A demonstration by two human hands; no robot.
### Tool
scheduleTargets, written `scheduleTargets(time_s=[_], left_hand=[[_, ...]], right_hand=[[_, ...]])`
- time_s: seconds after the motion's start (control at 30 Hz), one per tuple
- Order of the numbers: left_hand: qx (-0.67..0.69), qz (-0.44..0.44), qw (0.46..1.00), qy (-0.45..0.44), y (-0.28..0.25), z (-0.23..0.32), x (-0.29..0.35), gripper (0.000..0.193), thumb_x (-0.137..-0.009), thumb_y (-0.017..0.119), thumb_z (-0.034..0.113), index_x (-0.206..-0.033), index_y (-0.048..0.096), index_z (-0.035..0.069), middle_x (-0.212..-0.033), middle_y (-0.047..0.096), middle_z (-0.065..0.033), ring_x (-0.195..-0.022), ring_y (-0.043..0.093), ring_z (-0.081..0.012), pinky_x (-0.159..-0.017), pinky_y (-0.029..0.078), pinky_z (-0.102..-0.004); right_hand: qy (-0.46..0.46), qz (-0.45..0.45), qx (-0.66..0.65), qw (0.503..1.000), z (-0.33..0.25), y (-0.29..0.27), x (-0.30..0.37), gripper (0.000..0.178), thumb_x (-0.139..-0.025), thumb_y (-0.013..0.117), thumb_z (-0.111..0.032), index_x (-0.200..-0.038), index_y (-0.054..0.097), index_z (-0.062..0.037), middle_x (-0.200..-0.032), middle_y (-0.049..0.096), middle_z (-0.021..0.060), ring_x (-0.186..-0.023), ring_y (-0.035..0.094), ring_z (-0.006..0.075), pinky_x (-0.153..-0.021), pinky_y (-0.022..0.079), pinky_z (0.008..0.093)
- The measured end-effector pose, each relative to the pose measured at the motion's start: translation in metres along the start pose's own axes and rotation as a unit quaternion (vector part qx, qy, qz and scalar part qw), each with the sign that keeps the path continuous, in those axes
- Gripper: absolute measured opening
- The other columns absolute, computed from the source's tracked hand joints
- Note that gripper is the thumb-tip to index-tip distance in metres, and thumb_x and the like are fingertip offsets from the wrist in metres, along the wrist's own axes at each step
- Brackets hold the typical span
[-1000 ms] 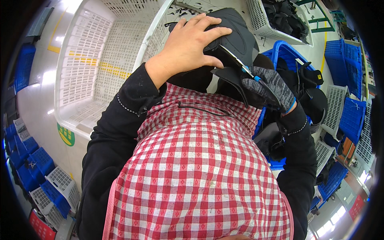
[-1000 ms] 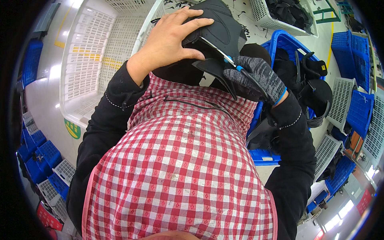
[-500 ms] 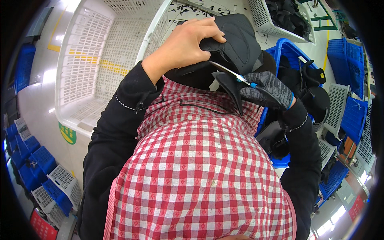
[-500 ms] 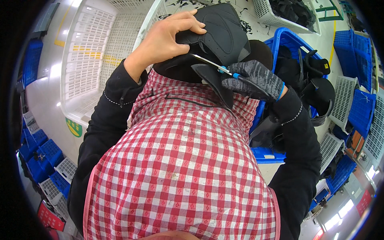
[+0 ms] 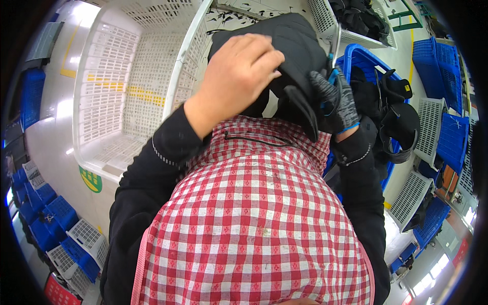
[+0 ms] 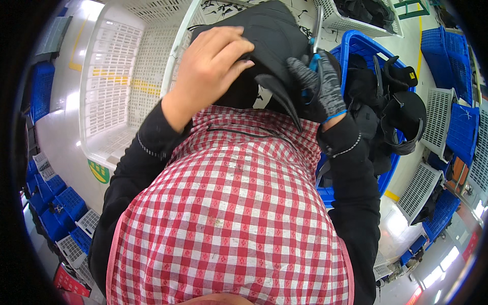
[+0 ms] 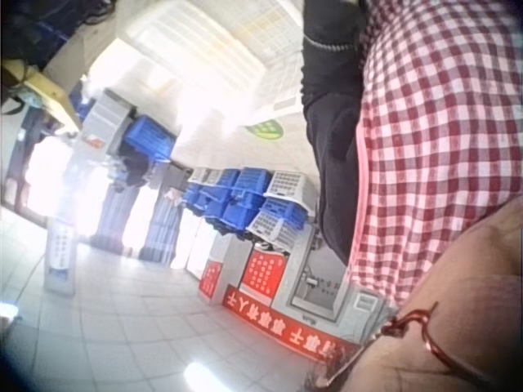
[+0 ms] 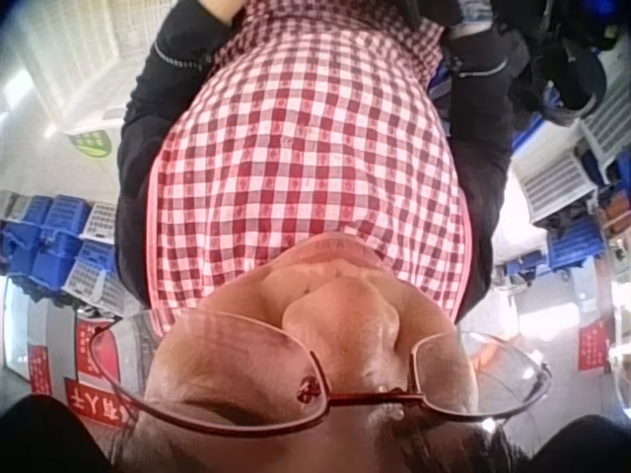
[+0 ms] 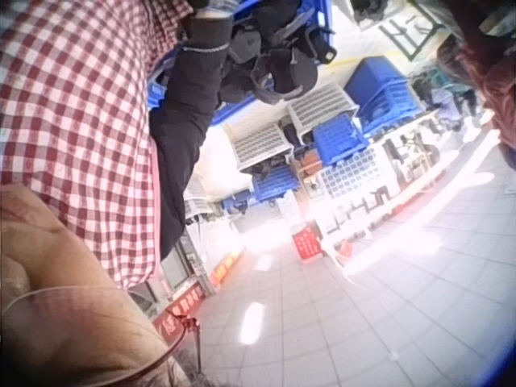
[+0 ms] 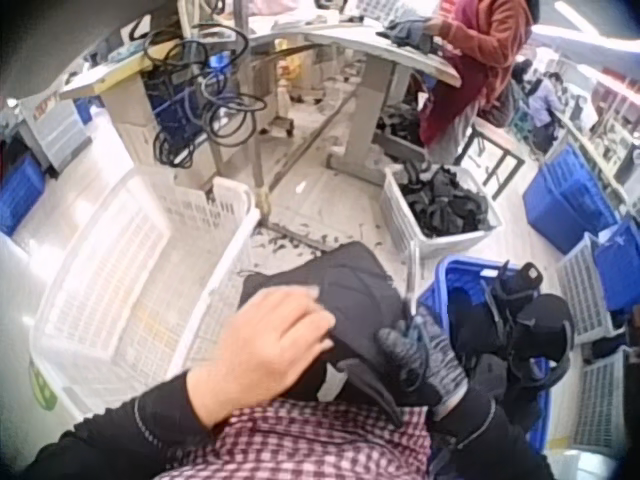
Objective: The person uses shears to trim excess fabric from black shoe parts, then places the trimmed pieces into a white basket. The person then carries a blue basket filled with shoe parts across the factory floor and sets it down near other baskets.
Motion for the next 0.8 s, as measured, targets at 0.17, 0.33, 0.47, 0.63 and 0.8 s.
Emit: scheduleTargets(time_s=[0.17,0.33,0.47,0.63,0.8], left_hand=[[0.125,-0.084,0.968,-0.200,-0.009,0.025,0.042,0.012,-0.086,0.069,0.008,-0.096,0.065,0.001,-0.079,0.059,-0.0125,-0.063,0.059,-0.0291,-0.060,0.051,-0.0368],[0.635,0.035,0.472,-0.610,0.021,0.009,0.084,0.046,-0.097,0.065,0.014,-0.135,0.050,-0.009,-0.081,0.058,-0.0027,-0.062,0.053,-0.0083,-0.052,0.040,-0.0210],[0.689,0.163,0.396,-0.585,0.032,0.009,0.071,0.022,-0.096,0.068,0.016,-0.110,0.063,-0.001,-0.079,0.058,-0.0020,-0.072,0.057,-0.0114,-0.054,0.044,-0.0228],[0.701,0.138,0.430,-0.552,0.041,0.005,0.062,0.011,-0.091,0.074,0.014,-0.089,0.067,0.005,-0.077,0.062,0.0002,-0.066,0.060,-0.0108,-0.056,0.045,-0.0228],[0.690,-0.020,0.515,-0.508,0.044,0.001,0.073,0.009,-0.088,0.073,0.009,-0.090,0.067,0.003,-0.078,0.064,-0.0007,-0.063,0.060,-0.0096,-0.057,0.046,-0.0217]], right_hand=[[-0.121,0.021,0.067,0.990,-0.007,0.019,0.004,0.038,-0.087,0.074,-0.011,-0.123,0.062,-0.0062,-0.100,0.063,0.0078,-0.090,0.065,0.0195,-0.079,0.055,0.0301],[-0.079,0.027,-0.030,0.996,-0.007,0.029,0.005,0.036,-0.088,0.076,-0.014,-0.117,0.060,-0.0023,-0.088,0.061,0.0016,-0.078,0.062,0.0125,-0.073,0.055,0.0270],[0.015,0.041,-0.147,0.988,-0.006,0.041,0.016,0.038,-0.086,0.078,-0.017,-0.115,0.059,-0.0015,-0.082,0.058,-0.0003,-0.074,0.059,0.0106,-0.068,0.054,0.0273],[0.001,0.080,-0.111,0.991,-0.014,0.037,0.022,0.043,-0.083,0.081,-0.019,-0.115,0.060,-0.0022,-0.081,0.057,-0.0015,-0.072,0.057,0.0095,-0.065,0.052,0.0265],[0.063,0.098,-0.148,0.982,0.002,0.032,0.025,0.042,-0.084,0.080,-0.016,-0.118,0.060,-0.0021,-0.083,0.056,-0.0022,-0.073,0.056,0.0086,-0.063,0.049,0.0256]])
Point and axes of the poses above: each hand's wrist, its own x-axis away from the middle knuckle, its own y-axis out of the palm, z = x × y, the point moved 4 cm from there along -x, towards the middle knuckle
